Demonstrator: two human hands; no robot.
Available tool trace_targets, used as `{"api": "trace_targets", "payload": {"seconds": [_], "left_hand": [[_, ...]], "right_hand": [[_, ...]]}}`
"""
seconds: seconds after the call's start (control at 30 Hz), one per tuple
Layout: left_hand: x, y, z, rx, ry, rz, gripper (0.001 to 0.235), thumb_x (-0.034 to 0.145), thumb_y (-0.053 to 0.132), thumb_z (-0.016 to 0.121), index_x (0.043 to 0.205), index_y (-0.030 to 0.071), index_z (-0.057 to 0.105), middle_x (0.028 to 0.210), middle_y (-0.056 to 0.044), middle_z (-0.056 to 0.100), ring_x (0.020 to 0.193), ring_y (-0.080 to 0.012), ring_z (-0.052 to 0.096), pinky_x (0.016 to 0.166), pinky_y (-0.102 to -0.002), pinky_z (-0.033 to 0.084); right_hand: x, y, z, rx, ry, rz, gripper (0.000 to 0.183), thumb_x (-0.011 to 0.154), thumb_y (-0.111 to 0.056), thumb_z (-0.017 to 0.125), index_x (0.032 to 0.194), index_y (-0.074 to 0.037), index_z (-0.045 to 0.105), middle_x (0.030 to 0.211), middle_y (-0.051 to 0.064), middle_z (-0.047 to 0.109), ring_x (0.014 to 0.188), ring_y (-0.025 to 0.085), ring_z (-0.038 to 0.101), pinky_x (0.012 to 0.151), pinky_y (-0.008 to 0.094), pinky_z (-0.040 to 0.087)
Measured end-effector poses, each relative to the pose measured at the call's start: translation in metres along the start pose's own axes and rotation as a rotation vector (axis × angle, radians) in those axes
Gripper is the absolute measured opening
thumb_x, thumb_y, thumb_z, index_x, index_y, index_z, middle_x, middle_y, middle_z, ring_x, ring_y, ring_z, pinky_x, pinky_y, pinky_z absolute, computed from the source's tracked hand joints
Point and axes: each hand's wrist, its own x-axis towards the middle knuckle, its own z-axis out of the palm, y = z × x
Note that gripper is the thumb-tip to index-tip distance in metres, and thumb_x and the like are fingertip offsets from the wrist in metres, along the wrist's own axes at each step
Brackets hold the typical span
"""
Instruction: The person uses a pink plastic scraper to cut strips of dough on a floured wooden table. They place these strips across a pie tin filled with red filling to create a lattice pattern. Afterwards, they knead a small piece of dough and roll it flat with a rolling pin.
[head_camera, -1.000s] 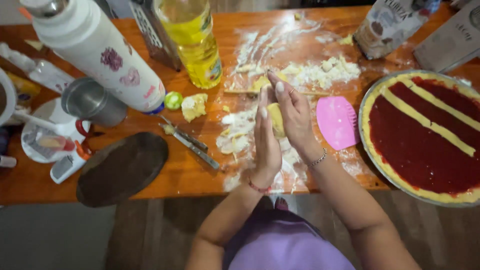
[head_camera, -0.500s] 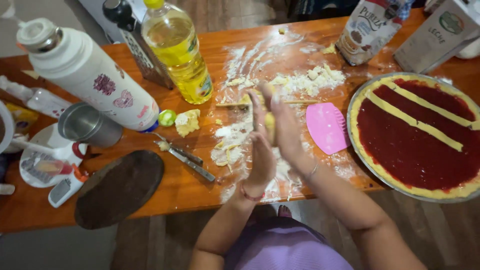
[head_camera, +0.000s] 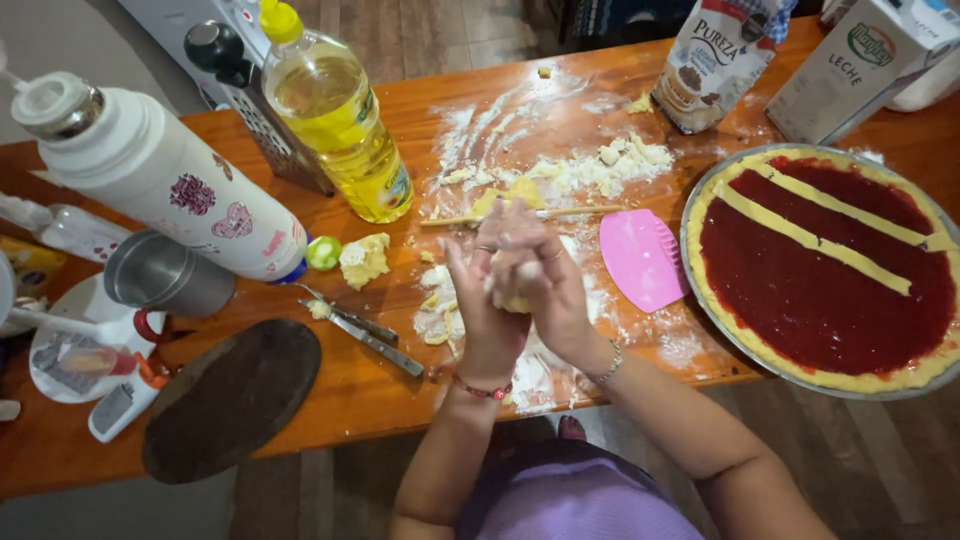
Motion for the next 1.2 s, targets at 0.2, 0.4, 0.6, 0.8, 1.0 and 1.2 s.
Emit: {"api": "trace_targets", "payload": {"seconds": [0.2,0.4,0.6,0.8,1.0,1.2], "left_hand": [[0.003,-0.004,-0.004,0.211,0.032,0.281,0.074,0.100,0.068,0.036,0.152,0.017,0.051,0.149,-0.017,0.057,0.133,-0.0318,0.057,0.110,-0.044,0.049],[0.027,-0.050,-0.074,0.888,-0.069,0.691,0.066,0.103,0.042,0.037,0.156,0.002,0.033,0.155,-0.028,0.042,0.140,-0.0406,0.046,0.117,-0.047,0.038],[0.047,-0.035,-0.093,1.567,-0.071,1.121,0.061,0.105,0.015,0.044,0.154,-0.014,0.022,0.151,-0.041,0.033,0.140,-0.0521,0.036,0.123,-0.056,0.025],[0.024,-0.039,-0.062,1.172,-0.242,0.896,0.076,0.102,0.047,0.024,0.160,-0.002,0.013,0.163,-0.027,0.016,0.151,-0.0414,0.016,0.128,-0.053,0.011],[0.028,-0.002,-0.019,0.756,-0.406,0.679,0.095,0.099,0.078,0.005,0.166,0.011,0.004,0.175,-0.014,-0.001,0.162,-0.0311,-0.004,0.132,-0.051,-0.003],[-0.029,-0.011,0.039,1.056,-0.175,0.704,0.071,0.112,0.048,0.014,0.162,-0.003,0.008,0.172,-0.023,-0.004,0.158,-0.0300,-0.011,0.132,-0.055,-0.003]], "right_hand": [[-0.016,-0.043,0.051,-0.338,-0.158,-0.099,0.041,0.109,-0.013,0.041,0.144,0.007,0.051,0.141,0.024,0.060,0.130,0.030,0.055,0.111,0.048,0.046],[0.021,-0.037,0.034,-0.347,-0.281,-0.136,0.064,0.114,-0.039,0.027,0.154,0.009,0.037,0.166,0.023,0.028,0.156,0.036,0.020,0.132,0.050,0.008],[-0.016,-0.063,0.063,-0.605,-0.253,-0.110,0.068,0.112,-0.041,0.026,0.153,0.013,0.032,0.161,0.035,0.030,0.150,0.046,0.026,0.125,0.057,0.019],[0.016,-0.051,0.041,-0.477,-0.318,-0.005,0.086,0.107,-0.060,0.007,0.160,0.005,0.024,0.169,0.023,0.017,0.156,0.043,0.008,0.128,0.052,0.008],[-0.026,-0.065,0.072,-0.759,-0.254,-0.064,0.091,0.104,-0.063,0.008,0.159,0.008,0.018,0.169,0.029,0.009,0.156,0.046,0.001,0.126,0.056,0.002],[0.029,-0.013,0.007,-0.491,0.078,-0.100,0.035,0.111,-0.029,0.050,0.092,-0.007,0.069,0.077,0.003,0.068,0.068,0.012,0.063,0.062,0.025,0.054]]}}
